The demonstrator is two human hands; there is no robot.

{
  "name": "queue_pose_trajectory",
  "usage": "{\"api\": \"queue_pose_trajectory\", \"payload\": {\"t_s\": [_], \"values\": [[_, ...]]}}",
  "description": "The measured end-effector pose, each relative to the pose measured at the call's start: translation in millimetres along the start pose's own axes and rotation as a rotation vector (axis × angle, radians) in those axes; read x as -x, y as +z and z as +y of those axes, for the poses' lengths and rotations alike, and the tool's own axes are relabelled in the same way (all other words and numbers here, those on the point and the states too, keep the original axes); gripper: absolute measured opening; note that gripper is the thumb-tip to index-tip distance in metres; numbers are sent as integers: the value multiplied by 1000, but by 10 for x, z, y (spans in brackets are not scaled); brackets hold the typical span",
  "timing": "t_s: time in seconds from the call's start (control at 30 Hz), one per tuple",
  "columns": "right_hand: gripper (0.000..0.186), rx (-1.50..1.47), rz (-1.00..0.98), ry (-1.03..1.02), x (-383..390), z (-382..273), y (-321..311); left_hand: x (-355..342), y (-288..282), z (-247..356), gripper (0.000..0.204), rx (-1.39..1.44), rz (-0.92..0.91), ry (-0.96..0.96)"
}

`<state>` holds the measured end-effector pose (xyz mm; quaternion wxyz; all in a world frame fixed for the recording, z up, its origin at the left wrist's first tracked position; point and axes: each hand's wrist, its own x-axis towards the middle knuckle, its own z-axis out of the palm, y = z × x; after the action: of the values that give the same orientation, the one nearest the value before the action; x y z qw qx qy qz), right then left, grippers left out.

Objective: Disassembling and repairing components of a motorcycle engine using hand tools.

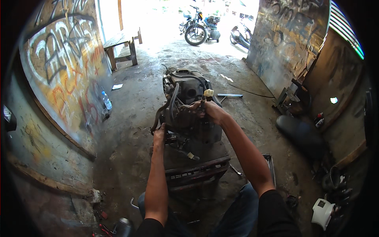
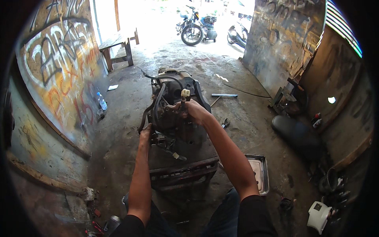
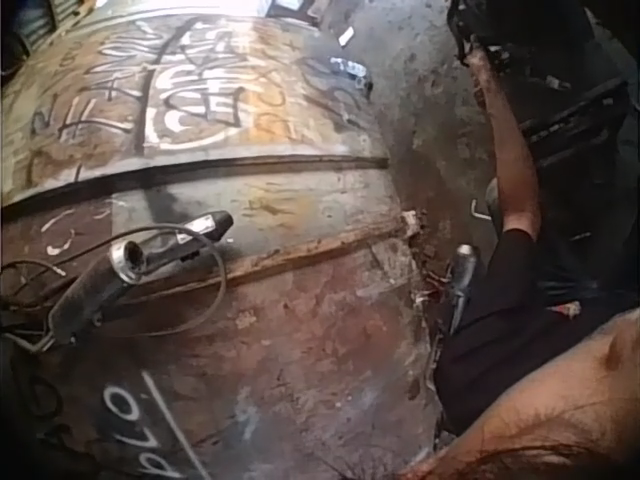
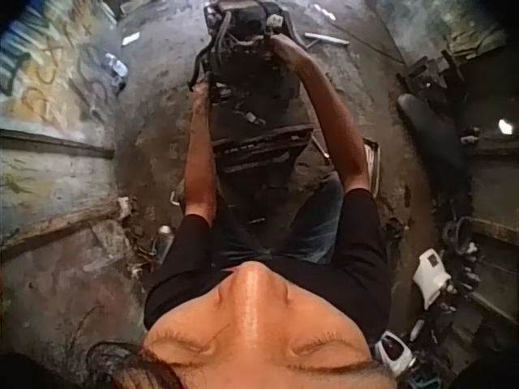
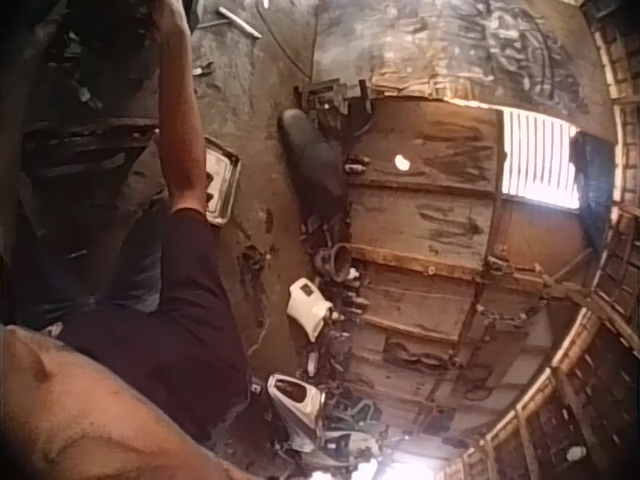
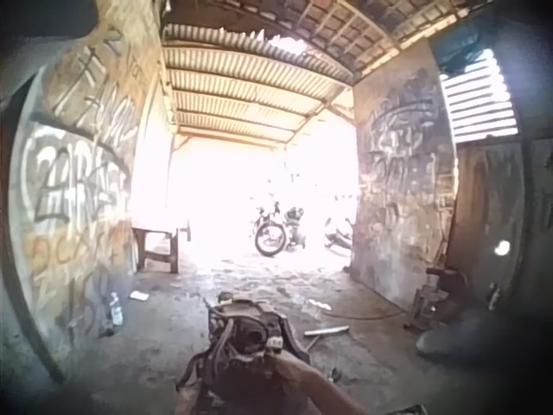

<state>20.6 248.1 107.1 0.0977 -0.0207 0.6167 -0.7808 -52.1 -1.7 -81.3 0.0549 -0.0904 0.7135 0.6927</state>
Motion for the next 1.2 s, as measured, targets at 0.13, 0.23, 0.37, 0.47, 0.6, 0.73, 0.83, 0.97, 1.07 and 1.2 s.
{"api": "queue_pose_trajectory", "payload": {"t_s": [0.13,0.23,0.37,0.47,0.6,0.73,0.83,0.97,1.07,1.2], "values": [[20,98,-15,-28,19,-20,14,-3,77,2,64,-404,141,172],[20,119,-39,-47,8,-6,27,-46,55,48,63,-566,52,30],[21,201,-63,-95,4,21,37,0,65,150,63,230,-233,-289],[21,245,-66,-132,6,28,37,93,151,250,59,248,-111,-311],[25,316,-79,-116,-25,27,19,145,192,339,55,214,-92,-387],[24,300,-101,-80,-82,36,-29,94,128,312,64,422,-243,-256],[25,335,-97,-71,-107,60,-78,61,103,237,64,355,-186,-279],[26,411,-81,-77,-128,81,-116,53,58,190,65,226,-255,-209],[27,357,-57,-39,-127,88,-121,88,-13,212,60,241,-306,-246],[28,395,-197,-171,-102,86,-103,211,-129,304,54,369,-451,-304]]}}
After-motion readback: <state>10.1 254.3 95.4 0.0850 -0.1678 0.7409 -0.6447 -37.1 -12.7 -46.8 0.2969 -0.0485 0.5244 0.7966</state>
